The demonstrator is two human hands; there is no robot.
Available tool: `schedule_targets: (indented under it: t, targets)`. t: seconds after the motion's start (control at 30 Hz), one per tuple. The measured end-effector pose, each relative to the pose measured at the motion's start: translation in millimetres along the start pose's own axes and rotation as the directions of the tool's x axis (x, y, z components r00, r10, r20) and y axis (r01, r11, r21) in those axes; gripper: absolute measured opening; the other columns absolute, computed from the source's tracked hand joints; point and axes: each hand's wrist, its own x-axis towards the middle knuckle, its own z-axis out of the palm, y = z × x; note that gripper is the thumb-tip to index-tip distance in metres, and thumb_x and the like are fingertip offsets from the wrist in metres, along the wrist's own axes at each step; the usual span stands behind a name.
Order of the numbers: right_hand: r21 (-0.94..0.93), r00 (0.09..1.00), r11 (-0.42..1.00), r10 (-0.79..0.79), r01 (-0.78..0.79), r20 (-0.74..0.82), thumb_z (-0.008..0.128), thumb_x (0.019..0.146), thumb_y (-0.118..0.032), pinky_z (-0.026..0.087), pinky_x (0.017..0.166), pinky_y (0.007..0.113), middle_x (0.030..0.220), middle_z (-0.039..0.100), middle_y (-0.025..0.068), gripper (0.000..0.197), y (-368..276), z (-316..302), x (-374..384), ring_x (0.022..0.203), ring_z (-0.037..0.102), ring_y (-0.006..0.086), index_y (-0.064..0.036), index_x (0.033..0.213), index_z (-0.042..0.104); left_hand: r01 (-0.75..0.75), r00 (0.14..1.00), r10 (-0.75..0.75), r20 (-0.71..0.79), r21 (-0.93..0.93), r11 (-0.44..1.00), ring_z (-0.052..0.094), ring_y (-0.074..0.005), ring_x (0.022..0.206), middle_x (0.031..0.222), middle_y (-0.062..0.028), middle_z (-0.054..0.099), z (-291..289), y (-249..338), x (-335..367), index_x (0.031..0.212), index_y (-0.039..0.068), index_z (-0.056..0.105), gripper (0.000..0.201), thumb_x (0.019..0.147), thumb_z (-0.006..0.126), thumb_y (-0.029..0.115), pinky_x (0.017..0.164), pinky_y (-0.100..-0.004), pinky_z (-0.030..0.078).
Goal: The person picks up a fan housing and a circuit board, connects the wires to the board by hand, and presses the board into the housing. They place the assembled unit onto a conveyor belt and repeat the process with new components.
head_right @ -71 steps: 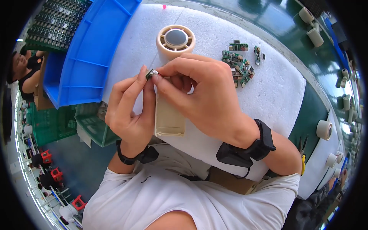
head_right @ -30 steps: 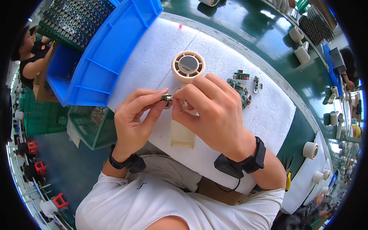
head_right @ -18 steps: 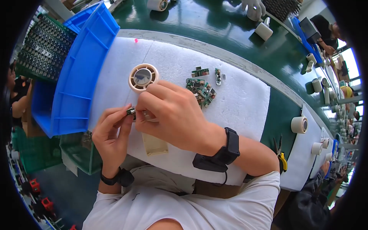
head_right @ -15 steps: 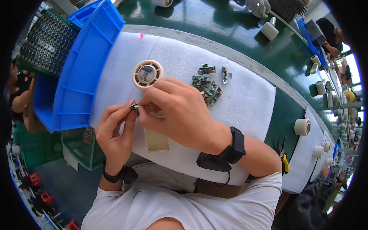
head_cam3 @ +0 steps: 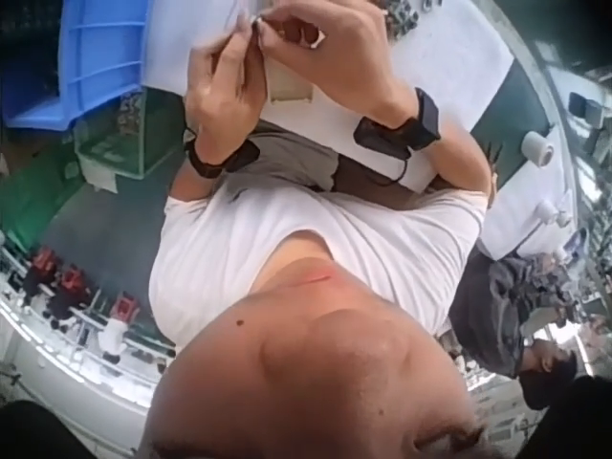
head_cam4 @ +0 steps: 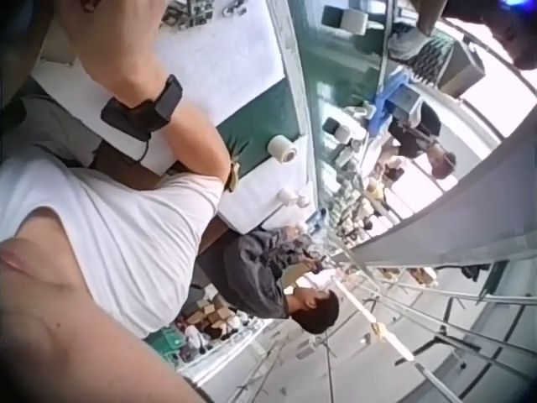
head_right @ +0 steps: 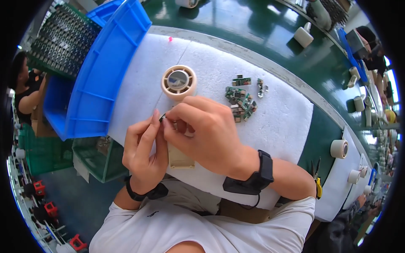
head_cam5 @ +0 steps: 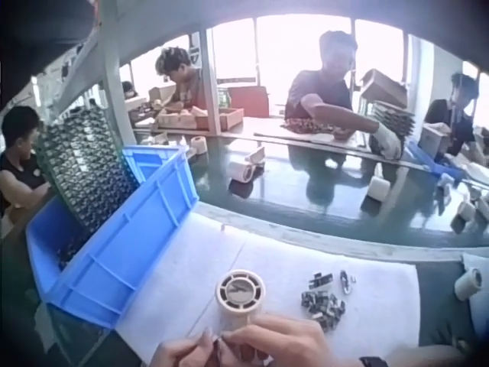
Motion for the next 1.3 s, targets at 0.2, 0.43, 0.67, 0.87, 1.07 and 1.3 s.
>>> schedule_targets:
  t: [0.2, 0.43, 0.67, 0.87, 1.07, 1.3]
  targets:
    - [0.073, 0.999, 0.997, 0.021, -0.018, -0.044, 0.076, 0.082, -0.003, 0.047, 0.053, 0.025, 0.072, 0.062, 0.0045, 0.007, 3.4, 3.3, -0.1, 0.059, 0.058, 0.0102, -0.0008, 0.087, 0.072, -0.062, 0.996, 0.061, 0.066, 0.011, 0.998, 0.069, -0.0256, 0.085, 0.101, -0.0152, 0.064, -9.4, -10.7, 6.0, 0.118, -0.005, 0.068, 0.035, 0.083, 0.07, -0.01, 0.071, -0.0298, 0.057]
    - [0.184, 0.999, 0.983, -0.02, 0.026, -0.032, 0.075, 0.084, -0.004, 0.046, 0.053, 0.024, 0.077, 0.062, 0.0042, 0.011, 13.2, 0.4, 1.2, 0.059, 0.057, 0.0092, -0.0032, 0.095, 0.073, 0.622, 0.778, -0.415, 0.472, -0.671, 0.404, 0.067, -0.0191, 0.1, 0.108, -0.0123, 0.066, -19.2, 9.6, 31.3, 0.139, -0.005, 0.05, 0.056, 0.087, 0.069, -0.008, 0.085, -0.0274, 0.054]
    - [0.324, 0.946, 0.91, -0.174, 0.26, -0.273, 0.069, 0.088, 0.0, 0.042, 0.05, 0.024, 0.088, 0.059, 0.0031, 0.022, 4.1, -7.5, 4.7, 0.054, 0.05, 0.0094, -0.0084, 0.108, 0.068, 0.649, 0.723, -0.262, 0.639, -0.498, 0.575, 0.065, -0.016, 0.103, 0.116, -0.0147, 0.066, 11.1, -12.1, 123.3, 0.141, -0.003, 0.046, 0.053, 0.092, 0.064, -0.001, 0.086, -0.0268, 0.054]
    - [0.353, 0.974, 0.91, -0.179, 0.217, -0.137, 0.068, 0.087, -0.003, 0.045, 0.053, 0.029, 0.08, 0.061, 0.005, 0.014, 7.0, -5.4, 0.9, 0.056, 0.055, 0.0156, -0.0076, 0.1, 0.067, 0.729, 0.638, -0.197, 0.745, -0.502, 0.465, 0.067, -0.0196, 0.098, 0.113, -0.0162, 0.066, 143.2, -43.7, 217.5, 0.136, -0.001, 0.05, 0.05, 0.09, 0.069, 0.005, 0.087, -0.0298, 0.056]
    - [0.303, 0.951, 0.951, -0.146, 0.059, 0.273, 0.064, 0.088, -0.013, 0.05, 0.06, 0.043, 0.074, 0.066, 0.0103, 0.009, 24.1, 10.3, -6.4, 0.067, 0.065, 0.0304, -0.0079, 0.096, 0.067, 0.699, 0.589, -0.193, 0.785, -0.375, 0.61, 0.066, -0.0249, 0.106, 0.12, -0.017, 0.063, 254.9, -75.1, 278.6, 0.134, -0.002, 0.051, 0.053, 0.089, 0.074, 0.016, 0.089, -0.0309, 0.055]
    - [0.258, 0.936, 0.965, -0.125, 0.038, 0.33, 0.064, 0.084, -0.015, 0.05, 0.063, 0.045, 0.072, 0.067, 0.0108, 0.009, 30.3, 9.2, -8.6, 0.072, 0.065, 0.0346, -0.0093, 0.091, 0.068, -0.369, 0.809, 0.152, 0.567, 0.289, 0.883, 0.061, -0.0439, 0.114, 0.126, -0.0283, 0.061, 286.4, -26.9, 323.4, 0.13, 0.0, 0.057, 0.059, 0.082, 0.069, 0.033, 0.102, -0.0446, 0.047]
